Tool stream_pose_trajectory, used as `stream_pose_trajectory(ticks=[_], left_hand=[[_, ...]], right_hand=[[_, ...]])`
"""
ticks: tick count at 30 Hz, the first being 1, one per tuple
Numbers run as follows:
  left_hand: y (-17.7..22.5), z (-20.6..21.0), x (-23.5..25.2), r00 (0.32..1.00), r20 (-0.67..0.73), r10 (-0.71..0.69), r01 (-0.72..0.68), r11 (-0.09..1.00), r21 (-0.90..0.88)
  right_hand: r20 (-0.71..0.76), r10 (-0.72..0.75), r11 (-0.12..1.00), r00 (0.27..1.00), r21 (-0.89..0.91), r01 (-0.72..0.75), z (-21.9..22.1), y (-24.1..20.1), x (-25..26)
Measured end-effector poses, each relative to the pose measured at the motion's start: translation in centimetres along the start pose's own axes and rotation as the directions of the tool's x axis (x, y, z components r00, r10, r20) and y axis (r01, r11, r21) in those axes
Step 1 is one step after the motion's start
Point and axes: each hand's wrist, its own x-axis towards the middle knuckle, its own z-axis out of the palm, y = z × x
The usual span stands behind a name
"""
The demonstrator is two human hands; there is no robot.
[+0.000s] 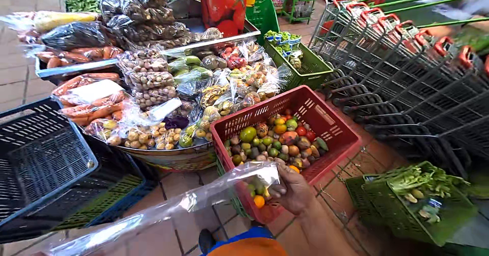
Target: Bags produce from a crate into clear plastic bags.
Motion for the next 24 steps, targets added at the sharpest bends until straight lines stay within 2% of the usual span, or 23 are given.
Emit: stream_pose_trajectory(ticks=[2, 4, 6, 9, 11, 14, 15, 16, 18, 20, 21, 24], left_hand=[[-0.8, 1.1, 0.0, 0.978, 0.206, 0.035, -0.022, 0.998, -0.065], [-1.7, 3.9, 0.2, 0.955, 0.280, 0.101, -0.085, 0.994, -0.068], [-1.9, 8.9, -0.5, 0.977, 0.194, 0.091, -0.095, 0.995, 0.010], [-1.1, 17.9, -3.2, 1.000, 0.022, -0.002, -0.002, 0.989, 0.150], [-1.4, 22.0, -4.6, 1.000, 0.018, -0.017, 0.015, 0.989, 0.149], [-3.1, 24.4, -5.6, 0.973, 0.232, -0.015, 0.003, 0.999, 0.052], [-3.3, 25.0, -6.0, 0.968, 0.248, -0.030, 0.023, 0.999, 0.030], [-3.3, 25.6, -6.5, 0.972, 0.229, -0.055, 0.053, 0.998, 0.018], [-3.0, 26.7, -7.4, 0.986, 0.101, -0.130, 0.128, 0.991, 0.033], [-2.4, 27.5, -7.8, 0.985, -0.029, -0.170, 0.171, 0.983, 0.070], [-2.1, 27.8, -7.8, 0.983, -0.057, -0.173, 0.176, 0.983, 0.059], [-2.1, 27.4, -6.8, 0.989, 0.015, -0.145, 0.145, 0.986, -0.086]], right_hand=[[-0.043, -0.046, 0.997, 0.998, 0.064, 0.049, -2.2, -1.7, -1.1], [-0.085, -0.073, 0.992, 0.994, 0.101, 0.081, -5.1, -4.3, -2.7], [-0.069, -0.138, 0.980, 0.988, 0.135, 0.146, -8.8, -7.3, -4.9], [-0.068, -0.254, 0.957, 0.965, 0.125, 0.261, -14.5, -11.7, -8.3], [-0.084, -0.247, 0.955, 0.965, 0.146, 0.257, -17.3, -14.0, -9.6], [-0.251, -0.188, 0.956, 0.950, 0.177, 0.236, -19.5, -17.1, -9.7], [-0.304, -0.182, 0.956, 0.935, 0.170, 0.241, -20.0, -17.8, -9.2], [-0.341, -0.188, 0.955, 0.921, 0.157, 0.253, -20.3, -18.4, -8.6], [-0.369, -0.208, 0.956, 0.906, 0.120, 0.269, -20.7, -19.0, -6.7], [-0.339, -0.199, 0.977, 0.919, -0.001, 0.211, -20.4, -18.8, -4.3], [-0.293, -0.174, 0.981, 0.940, -0.134, 0.140, -20.0, -18.4, -3.2], [-0.157, -0.007, 0.859, 0.988, -0.506, -0.074, -15.8, -15.3, -1.3]])
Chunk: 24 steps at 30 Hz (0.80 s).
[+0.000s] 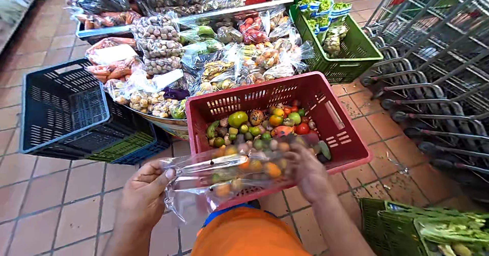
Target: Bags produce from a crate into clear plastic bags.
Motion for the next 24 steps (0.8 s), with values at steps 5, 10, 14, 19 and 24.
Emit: stream_pose_trajectory(ticks=[5, 10, 14, 19, 24], left_hand=[[-0.8, 3.5, -0.2, 0.978, 0.201, -0.048, 0.010, 0.983, 0.182], [-2.3, 8.2, -2.2, 0.967, 0.088, -0.240, 0.214, 0.947, 0.239], [-3.1, 5.4, -2.0, 0.983, -0.029, -0.181, 0.162, 0.782, 0.602], [-2.3, 3.1, -1.9, 0.950, -0.311, 0.037, 0.212, 0.656, 0.725], [-2.6, 12.9, -3.5, 0.982, -0.184, -0.043, 0.113, 0.912, 0.394]], right_hand=[[0.601, 0.199, 0.935, 0.774, -0.353, 0.033, 10.5, -0.4, -0.8], [0.647, 0.186, 0.754, 0.739, -0.576, 0.315, 12.9, -0.6, 0.6], [0.688, -0.180, 0.474, 0.703, -0.566, 0.675, 10.9, -1.1, 3.2], [0.774, -0.248, 0.381, 0.583, -0.475, 0.793, 9.6, -6.6, 5.8], [0.799, 0.404, 0.577, 0.444, -0.600, 0.554, 8.8, -7.3, 6.2]])
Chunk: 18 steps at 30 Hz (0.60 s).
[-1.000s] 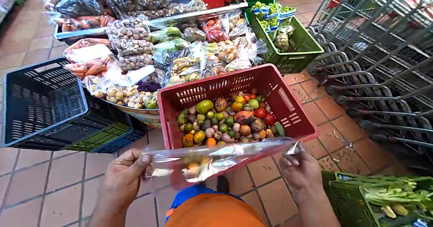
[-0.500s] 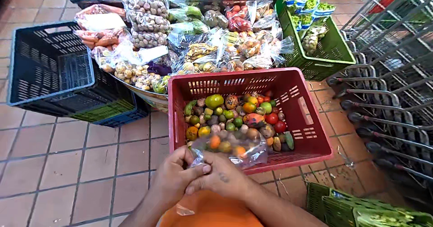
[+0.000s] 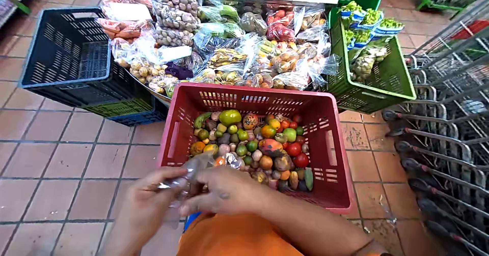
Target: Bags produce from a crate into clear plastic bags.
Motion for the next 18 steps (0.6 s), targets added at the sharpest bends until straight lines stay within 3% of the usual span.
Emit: stream_pose_trajectory(ticks=[3, 6, 11, 15, 18], left_hand=[[0.9, 4.7, -0.9, 0.985, -0.111, -0.132, 0.117, 0.984, -0.133], [1.4, 7.3, -1.9, 0.954, -0.112, -0.278, 0.214, 0.893, -0.396], [0.9, 8.5, -2.9, 0.936, -0.104, -0.336, 0.275, 0.884, -0.379], [0.6, 8.8, -3.5, 0.931, -0.047, -0.362, 0.319, 0.870, -0.377], [0.1, 7.5, -3.2, 0.949, 0.082, -0.305, 0.306, 0.827, -0.471]], right_hand=[[0.007, -0.007, 1.000, 1.000, 0.013, 0.007, 0.1, 1.0, -0.9], [0.010, -0.077, 0.997, 0.997, -0.020, 0.077, -0.6, 1.9, -2.1], [0.183, -0.025, 1.000, 0.983, 0.004, 0.024, -0.7, 2.8, -2.6], [0.036, -0.133, 0.991, 0.990, 0.036, 0.132, 0.7, 4.3, -2.8], [-0.086, -0.218, 0.969, 0.972, 0.095, 0.226, 0.2, 5.3, -2.9]])
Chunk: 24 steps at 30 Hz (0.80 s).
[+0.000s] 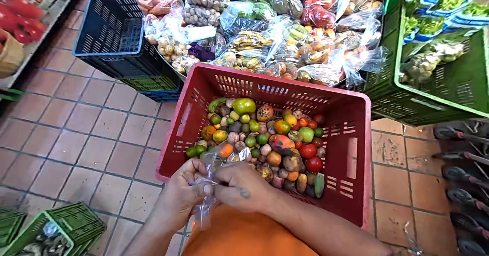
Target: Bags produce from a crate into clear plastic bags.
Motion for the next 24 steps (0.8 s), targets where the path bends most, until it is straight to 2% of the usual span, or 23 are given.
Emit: stream_pose_trajectory(ticks=[1, 2, 3, 4, 5, 6, 7, 8, 9, 10, 11, 12, 13, 14, 15, 16, 17, 18, 19, 20, 22, 24], left_hand=[[0.2, -0.7, 0.2, 1.000, 0.029, 0.000, -0.001, 1.000, 0.023], [0.5, -1.5, 0.6, 1.000, 0.021, 0.013, -0.016, 0.991, 0.136], [0.8, -2.2, 1.0, 0.999, -0.025, 0.041, -0.030, 0.935, 0.352], [1.1, -2.6, 1.5, 0.990, -0.099, 0.103, -0.027, 0.814, 0.581], [1.4, -2.7, 2.0, 0.965, -0.169, 0.199, -0.012, 0.680, 0.733], [1.8, -2.8, 2.7, 0.925, -0.227, 0.303, 0.008, 0.584, 0.812], [2.2, -2.8, 3.3, 0.874, -0.284, 0.394, 0.029, 0.541, 0.841], [2.6, -2.9, 3.9, 0.820, -0.335, 0.464, 0.033, 0.546, 0.837], [3.1, -2.8, 4.5, 0.781, -0.379, 0.496, 0.007, 0.601, 0.799], [3.9, -2.3, 4.7, 0.772, -0.427, 0.470, -0.041, 0.708, 0.705], [4.6, -1.4, 4.6, 0.790, -0.470, 0.393, -0.108, 0.844, 0.525], [5.2, -0.3, 4.2, 0.837, -0.455, 0.304, -0.192, 0.942, 0.277], [5.6, 0.6, 3.5, 0.892, -0.378, 0.248, -0.242, 0.968, 0.064], [5.7, 1.2, 3.0, 0.922, -0.278, 0.271, -0.286, 0.958, -0.015], [5.5, 1.5, 3.1, 0.912, -0.185, 0.366, -0.358, 0.931, 0.075], [5.2, 1.2, 3.8, 0.865, -0.088, 0.494, -0.450, 0.842, 0.298], [4.9, 0.5, 5.0, 0.803, 0.010, 0.595, -0.482, 0.640, 0.598], [4.7, -0.4, 6.5, 0.785, 0.113, 0.609, -0.394, 0.350, 0.850], [4.7, -1.4, 8.2, 0.824, 0.172, 0.540, -0.281, 0.126, 0.951], [4.7, -2.1, 9.9, 0.878, 0.162, 0.450, -0.192, 0.022, 0.981], [5.7, -2.6, 12.1, 0.939, 0.100, 0.329, -0.091, -0.040, 0.995], [8.5, -3.0, 12.5, 0.917, 0.048, 0.396, -0.062, 0.023, 0.998]], right_hand=[[-0.062, -0.025, 1.000, 0.998, -0.020, 0.024, -0.6, 0.1, 0.0], [-0.124, -0.056, 0.997, 0.991, -0.065, 0.048, -1.2, 0.2, 0.0], [-0.176, -0.096, 0.986, 0.980, -0.150, 0.070, -1.7, 0.1, 0.1], [-0.208, -0.155, 0.959, 0.966, -0.265, 0.097, -1.9, 0.1, 0.2], [-0.214, -0.211, 0.923, 0.954, -0.365, 0.122, -1.7, 0.1, 0.3], [-0.209, -0.254, 0.889, 0.944, -0.436, 0.142, -1.3, 0.0, 0.6], [-0.203, -0.278, 0.863, 0.939, -0.482, 0.152, -0.8, -0.1, 0.9], [-0.207, -0.286, 0.847, 0.936, -0.512, 0.145, -0.6, -0.1, 1.3], [-0.231, -0.272, 0.844, 0.934, -0.524, 0.116, -0.7, 0.0, 1.9], [-0.265, -0.222, 0.853, 0.938, -0.519, 0.056, -1.1, 0.1, 2.4], [-0.285, -0.119, 0.870, 0.951, -0.491, -0.038, -1.8, 0.1, 2.9], [-0.284, 0.026, 0.886, 0.958, -0.438, -0.153, -2.7, -0.2, 3.2], [-0.279, 0.155, 0.895, 0.948, -0.367, -0.254, -3.6, -0.4, 3.7], [-0.277, 0.251, 0.888, 0.928, -0.317, -0.335, -4.5, -0.6, 4.3], [-0.271, 0.287, 0.879, 0.919, -0.306, -0.365, -5.3, -0.7, 4.7], [-0.251, 0.273, 0.882, 0.929, -0.321, -0.346, -6.0, -0.7, 4.9], [-0.205, 0.232, 0.880, 0.951, -0.373, -0.295, -6.5, -0.6, 5.1], [-0.132, 0.203, 0.867, 0.970, -0.437, -0.240, -6.9, -0.5, 5.5], [-0.035, 0.198, 0.845, 0.980, -0.500, -0.189, -7.4, -0.4, 6.0], [0.035, 0.190, 0.820, 0.981, -0.555, -0.139, -8.0, 0.0, 6.6], [0.046, 0.134, 0.825, 0.990, -0.558, -0.085, -9.6, 2.5, 8.4], [-0.036, 0.119, 0.892, 0.992, -0.436, -0.123, -11.9, 7.1, 9.5]])
